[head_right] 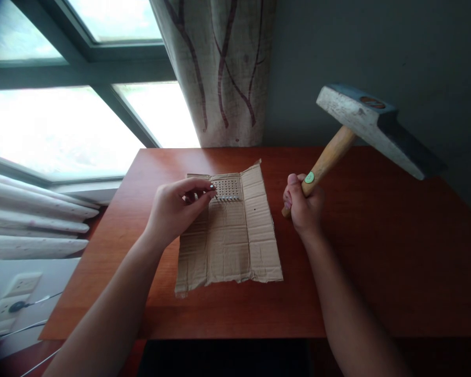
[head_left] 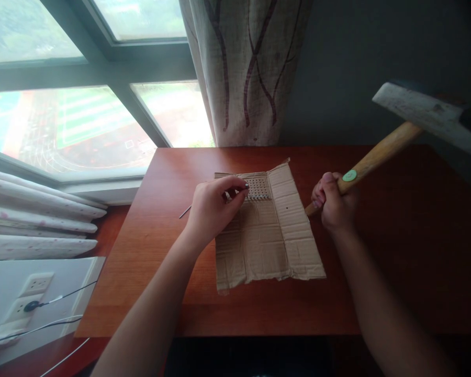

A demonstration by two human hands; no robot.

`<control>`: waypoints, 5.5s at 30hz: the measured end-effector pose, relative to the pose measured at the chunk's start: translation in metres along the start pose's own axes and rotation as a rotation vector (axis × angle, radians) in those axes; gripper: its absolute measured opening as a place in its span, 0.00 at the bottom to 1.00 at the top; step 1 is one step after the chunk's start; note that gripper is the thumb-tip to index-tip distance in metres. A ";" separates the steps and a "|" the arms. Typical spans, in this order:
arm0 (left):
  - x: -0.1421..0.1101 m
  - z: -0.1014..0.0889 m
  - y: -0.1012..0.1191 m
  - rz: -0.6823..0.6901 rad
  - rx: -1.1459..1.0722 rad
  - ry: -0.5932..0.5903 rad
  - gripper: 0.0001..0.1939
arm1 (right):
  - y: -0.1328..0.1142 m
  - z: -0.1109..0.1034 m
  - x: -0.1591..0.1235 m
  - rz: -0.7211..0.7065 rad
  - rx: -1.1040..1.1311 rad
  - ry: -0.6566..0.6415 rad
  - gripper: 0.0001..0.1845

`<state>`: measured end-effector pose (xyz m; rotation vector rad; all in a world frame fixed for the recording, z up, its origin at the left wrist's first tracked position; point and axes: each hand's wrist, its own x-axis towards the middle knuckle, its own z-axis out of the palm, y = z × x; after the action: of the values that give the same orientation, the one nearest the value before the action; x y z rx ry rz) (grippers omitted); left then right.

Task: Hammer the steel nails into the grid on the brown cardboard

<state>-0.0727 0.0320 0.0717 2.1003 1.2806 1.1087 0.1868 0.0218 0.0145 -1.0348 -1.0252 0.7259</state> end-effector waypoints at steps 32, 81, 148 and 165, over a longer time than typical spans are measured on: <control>-0.003 0.006 -0.002 0.006 0.001 0.029 0.06 | -0.004 0.002 0.000 0.032 -0.066 0.009 0.28; -0.006 0.009 -0.005 0.042 0.079 0.032 0.04 | -0.139 -0.025 0.025 -0.126 -1.056 -0.853 0.30; -0.048 -0.010 0.000 0.239 0.401 -0.223 0.16 | -0.154 -0.021 0.011 0.016 -1.240 -0.840 0.31; -0.048 -0.010 0.001 0.232 0.404 -0.223 0.16 | -0.144 -0.017 0.008 0.092 -1.227 -0.875 0.29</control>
<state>-0.0929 -0.0113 0.0589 2.6407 1.2554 0.7129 0.2088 -0.0294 0.1490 -1.8581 -2.3410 0.5902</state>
